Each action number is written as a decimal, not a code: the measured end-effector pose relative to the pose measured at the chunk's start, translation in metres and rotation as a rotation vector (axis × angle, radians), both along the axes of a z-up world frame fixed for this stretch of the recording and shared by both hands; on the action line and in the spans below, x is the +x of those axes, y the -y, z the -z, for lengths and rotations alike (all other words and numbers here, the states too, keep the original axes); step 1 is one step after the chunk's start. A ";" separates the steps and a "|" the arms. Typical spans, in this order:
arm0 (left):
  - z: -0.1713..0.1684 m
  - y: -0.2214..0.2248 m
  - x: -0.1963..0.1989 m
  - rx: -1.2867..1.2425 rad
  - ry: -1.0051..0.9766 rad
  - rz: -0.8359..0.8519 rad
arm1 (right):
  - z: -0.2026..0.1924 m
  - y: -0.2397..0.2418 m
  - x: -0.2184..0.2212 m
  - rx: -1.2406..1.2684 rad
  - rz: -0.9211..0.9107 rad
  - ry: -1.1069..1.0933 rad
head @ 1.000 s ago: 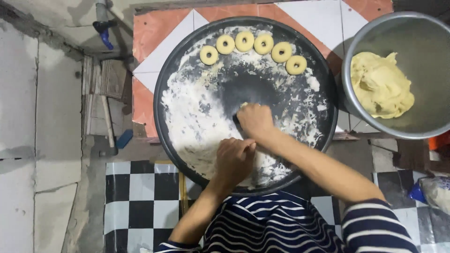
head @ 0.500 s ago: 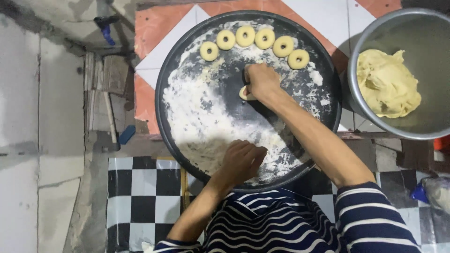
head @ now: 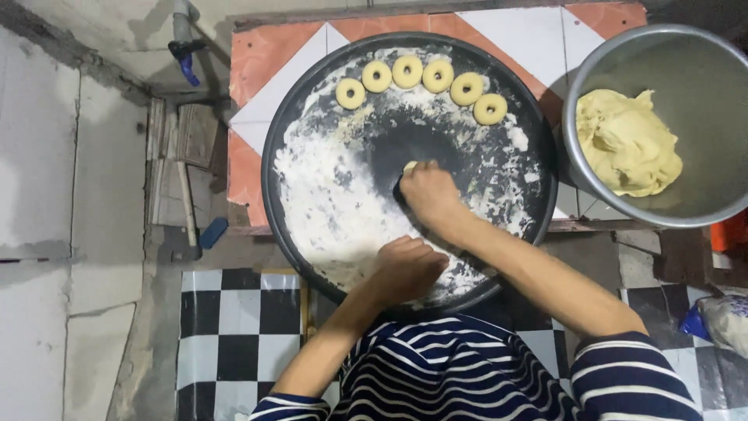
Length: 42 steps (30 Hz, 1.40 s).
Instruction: Taking dough from a bowl and shaping it into donut rings on a floured tray.
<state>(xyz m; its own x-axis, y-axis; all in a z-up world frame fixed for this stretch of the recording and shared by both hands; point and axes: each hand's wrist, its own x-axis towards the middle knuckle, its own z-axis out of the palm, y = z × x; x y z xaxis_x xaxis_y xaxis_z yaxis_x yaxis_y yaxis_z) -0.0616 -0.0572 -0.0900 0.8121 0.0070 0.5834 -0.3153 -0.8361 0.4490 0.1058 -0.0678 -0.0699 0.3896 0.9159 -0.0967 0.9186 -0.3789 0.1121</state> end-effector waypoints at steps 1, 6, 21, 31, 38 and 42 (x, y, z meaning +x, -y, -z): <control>-0.007 -0.001 0.000 0.002 0.001 0.006 | 0.001 -0.008 0.005 0.002 0.006 0.001; -0.003 0.006 0.003 -0.057 -0.019 0.131 | -0.001 -0.064 0.062 -0.205 0.100 -0.162; -0.034 -0.007 0.003 -0.111 -0.008 0.104 | -0.009 -0.025 0.046 0.338 0.035 -0.114; -0.001 -0.001 0.003 -0.043 0.028 0.037 | 0.009 -0.015 0.013 0.072 -0.041 -0.025; -0.020 -0.007 -0.001 0.020 -0.171 0.063 | -0.030 -0.066 0.065 -0.128 0.253 -0.265; -0.012 -0.007 0.001 -0.028 -0.142 0.055 | -0.057 -0.070 0.064 -0.030 0.327 -0.315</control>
